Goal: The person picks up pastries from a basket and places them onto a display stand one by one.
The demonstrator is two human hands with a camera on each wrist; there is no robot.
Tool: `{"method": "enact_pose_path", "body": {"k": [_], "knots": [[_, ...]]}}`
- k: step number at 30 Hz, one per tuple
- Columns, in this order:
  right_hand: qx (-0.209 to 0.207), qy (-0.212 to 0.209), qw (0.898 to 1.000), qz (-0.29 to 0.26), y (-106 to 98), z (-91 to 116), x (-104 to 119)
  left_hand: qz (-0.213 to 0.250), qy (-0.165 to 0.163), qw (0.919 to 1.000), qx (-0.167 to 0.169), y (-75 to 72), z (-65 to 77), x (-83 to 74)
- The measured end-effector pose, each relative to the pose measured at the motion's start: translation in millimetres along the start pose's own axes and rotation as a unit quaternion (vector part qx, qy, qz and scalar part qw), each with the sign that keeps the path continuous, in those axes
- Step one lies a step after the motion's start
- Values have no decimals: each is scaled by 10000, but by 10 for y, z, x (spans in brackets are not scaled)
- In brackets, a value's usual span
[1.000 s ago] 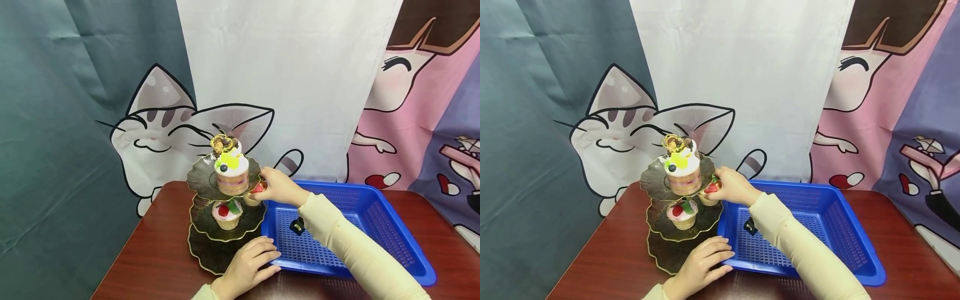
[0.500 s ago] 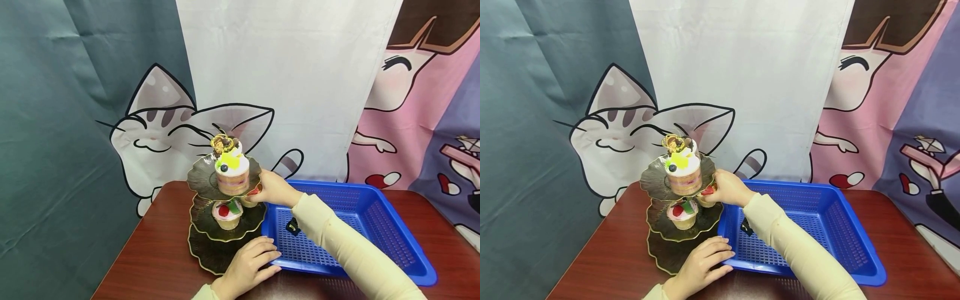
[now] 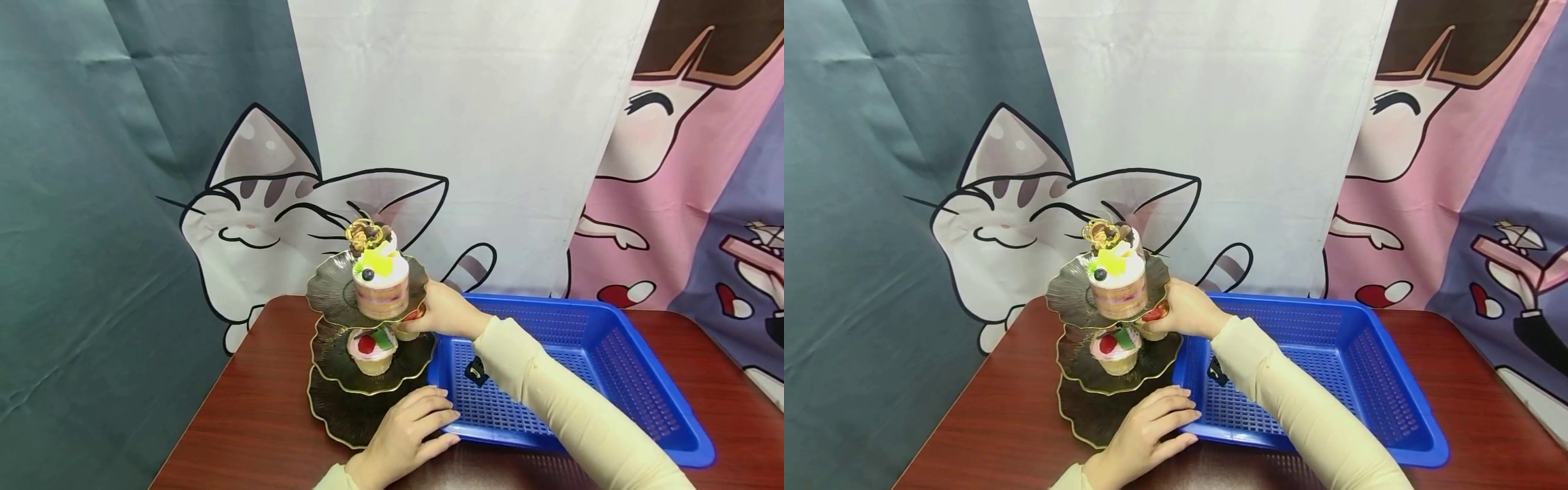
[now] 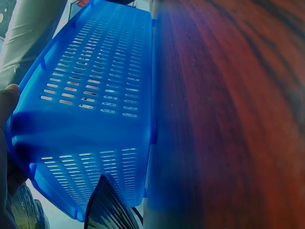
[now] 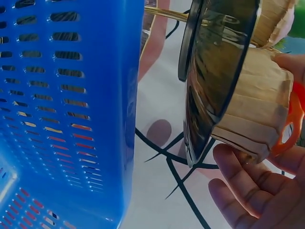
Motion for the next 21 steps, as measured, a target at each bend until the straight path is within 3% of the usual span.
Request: {"method": "enact_pose_path", "body": {"k": [13, 21], "knots": [[393, 178, 9973, -598, 98, 5, 18, 11, -66, 10000, 35, 3, -1, -1], [341, 270, 9963, -745, 106, 18, -6, 4, -44, 10000, 28, 6, -4, -3]]}}
Point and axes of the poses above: each hand's wrist, its own z-axis away from the middle knuckle, its own y-axis out of the palm, x = y × z, the point moved 6 cm from there along -z, towards the middle knuckle, and after that the axes turned 14 degrees about -x, right-handed, at the moved point
